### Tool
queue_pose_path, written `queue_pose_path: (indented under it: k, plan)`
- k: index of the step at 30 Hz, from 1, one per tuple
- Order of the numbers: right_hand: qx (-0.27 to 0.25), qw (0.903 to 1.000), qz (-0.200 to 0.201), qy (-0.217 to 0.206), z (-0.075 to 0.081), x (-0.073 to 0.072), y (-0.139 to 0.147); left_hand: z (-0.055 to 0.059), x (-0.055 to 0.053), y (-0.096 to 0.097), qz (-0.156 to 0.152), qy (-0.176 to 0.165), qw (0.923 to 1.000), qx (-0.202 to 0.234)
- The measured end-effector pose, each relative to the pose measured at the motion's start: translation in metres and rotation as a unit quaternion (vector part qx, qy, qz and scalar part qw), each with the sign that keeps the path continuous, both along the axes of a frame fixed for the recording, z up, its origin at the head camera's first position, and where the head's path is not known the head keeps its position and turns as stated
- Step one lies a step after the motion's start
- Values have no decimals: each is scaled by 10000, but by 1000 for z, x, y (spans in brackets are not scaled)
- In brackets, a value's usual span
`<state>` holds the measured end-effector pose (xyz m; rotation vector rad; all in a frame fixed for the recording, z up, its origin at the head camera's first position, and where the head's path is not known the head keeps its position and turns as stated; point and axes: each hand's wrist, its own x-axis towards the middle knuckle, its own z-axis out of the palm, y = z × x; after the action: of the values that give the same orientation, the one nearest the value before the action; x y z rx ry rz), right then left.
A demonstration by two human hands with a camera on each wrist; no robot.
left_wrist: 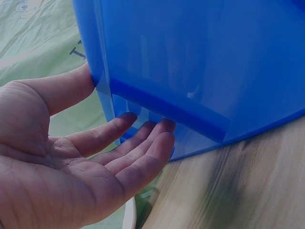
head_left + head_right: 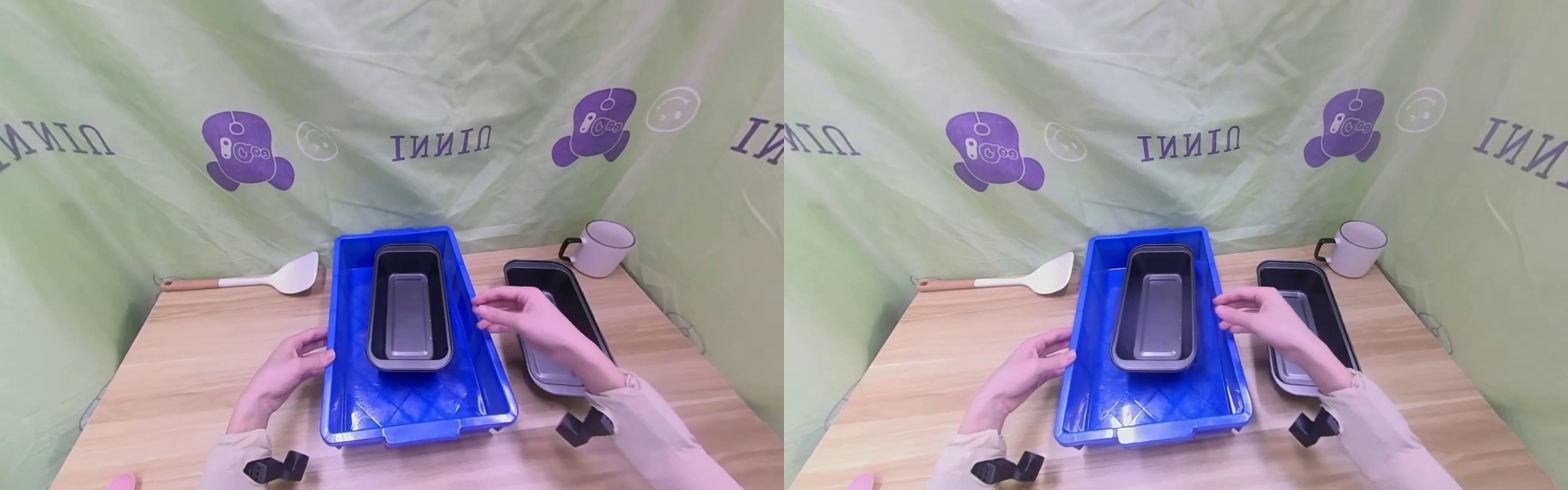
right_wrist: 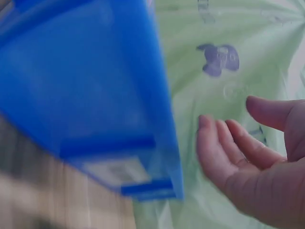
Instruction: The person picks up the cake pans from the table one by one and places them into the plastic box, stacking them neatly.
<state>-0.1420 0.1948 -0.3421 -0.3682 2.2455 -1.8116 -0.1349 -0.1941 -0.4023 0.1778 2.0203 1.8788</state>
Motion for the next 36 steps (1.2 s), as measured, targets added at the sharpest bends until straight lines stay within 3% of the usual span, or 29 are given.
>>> queue_pose_path:
  k: [6,20,31,36]
  plan:
    - [117,9991,-353,181,-1,10,29,0,-1,-1,-11,15,10000,-7]
    - [-264,9984,-373,342,-13,30,96,1,1,-3,36,-7,10000,-21]
    - [251,9958,-719,506,-27,45,139,-1,1,-4,29,-25,10000,41]
    - [876,9906,-987,367,-37,56,158,-1,2,-3,54,-56,10000,52]
